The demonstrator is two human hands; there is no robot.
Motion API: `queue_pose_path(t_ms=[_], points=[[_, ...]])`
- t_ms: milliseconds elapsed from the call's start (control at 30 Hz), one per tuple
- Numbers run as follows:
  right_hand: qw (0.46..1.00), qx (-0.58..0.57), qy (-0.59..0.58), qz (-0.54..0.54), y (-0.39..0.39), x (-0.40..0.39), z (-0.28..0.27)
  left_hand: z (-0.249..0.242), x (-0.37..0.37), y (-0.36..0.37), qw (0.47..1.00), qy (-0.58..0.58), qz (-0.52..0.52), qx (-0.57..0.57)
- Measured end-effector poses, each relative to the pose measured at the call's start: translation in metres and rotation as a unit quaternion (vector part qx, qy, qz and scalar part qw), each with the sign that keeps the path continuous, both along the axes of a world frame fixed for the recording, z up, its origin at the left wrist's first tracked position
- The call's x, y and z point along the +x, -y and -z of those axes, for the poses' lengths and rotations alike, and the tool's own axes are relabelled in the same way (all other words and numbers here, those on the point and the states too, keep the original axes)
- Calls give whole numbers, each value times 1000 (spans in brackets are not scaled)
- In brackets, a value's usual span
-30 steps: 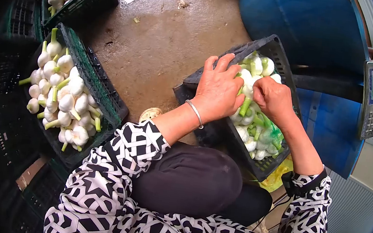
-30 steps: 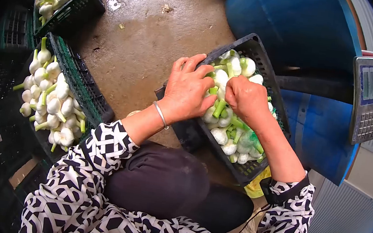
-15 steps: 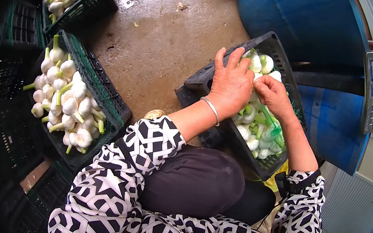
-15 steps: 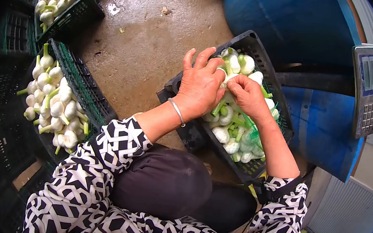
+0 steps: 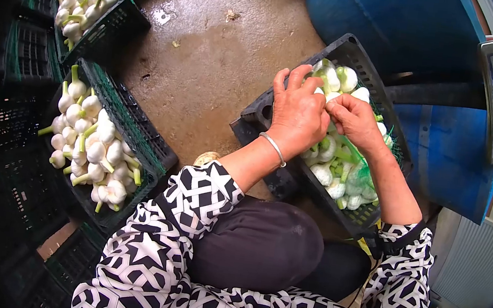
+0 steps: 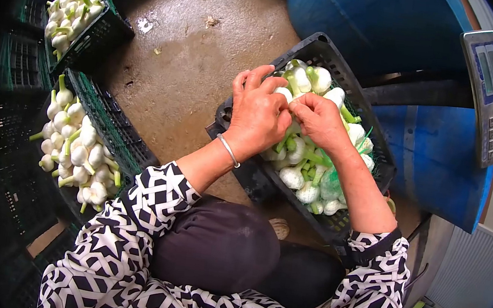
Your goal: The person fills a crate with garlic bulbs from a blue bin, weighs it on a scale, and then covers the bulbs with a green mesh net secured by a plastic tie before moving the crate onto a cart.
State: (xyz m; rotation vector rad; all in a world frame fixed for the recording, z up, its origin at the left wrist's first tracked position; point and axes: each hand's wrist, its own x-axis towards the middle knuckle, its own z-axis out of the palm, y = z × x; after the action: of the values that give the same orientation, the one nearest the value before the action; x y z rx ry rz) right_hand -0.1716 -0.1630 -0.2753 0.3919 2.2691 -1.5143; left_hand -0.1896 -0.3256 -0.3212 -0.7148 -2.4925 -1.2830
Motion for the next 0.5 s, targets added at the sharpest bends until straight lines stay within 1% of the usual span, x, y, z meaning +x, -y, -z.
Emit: queue_pose_path(t_ms=[67,133,200,267,300,333,367,400,433,467,500], points=[[1000,-2,-9,15,3,2,-1,-3,0,2,999,-12,-2,42],[999,-5,-25,36,1,4,-6,-8,0,12,999,-27,-2,43],[997,1,-38,60,-5,9,-13,-17,-6,30,997,-58,-16,49],[997,-7,-37,61,-14,14,-28,-29,-12,56,996,-50,-11,74],[997,-7,-41,68,-19,18,-34,-32,-16,70,994,-37,-8,100],[996,-6,-46,74,-24,22,-41,-31,-24,86,985,-13,-9,172],[995,-7,-52,81,-28,28,-51,-25,-33,106,970,54,-13,236],[995,0,-64,77,-32,36,-63,-18,-41,119,938,148,-47,311],[994,6,-77,74,-37,45,-73,4,-56,139,967,141,-83,195],[993,3,-88,84,-43,55,-82,22,-68,156,985,120,-121,13],[990,21,-103,92,-50,68,-89,29,-73,171,966,185,-138,-117]])
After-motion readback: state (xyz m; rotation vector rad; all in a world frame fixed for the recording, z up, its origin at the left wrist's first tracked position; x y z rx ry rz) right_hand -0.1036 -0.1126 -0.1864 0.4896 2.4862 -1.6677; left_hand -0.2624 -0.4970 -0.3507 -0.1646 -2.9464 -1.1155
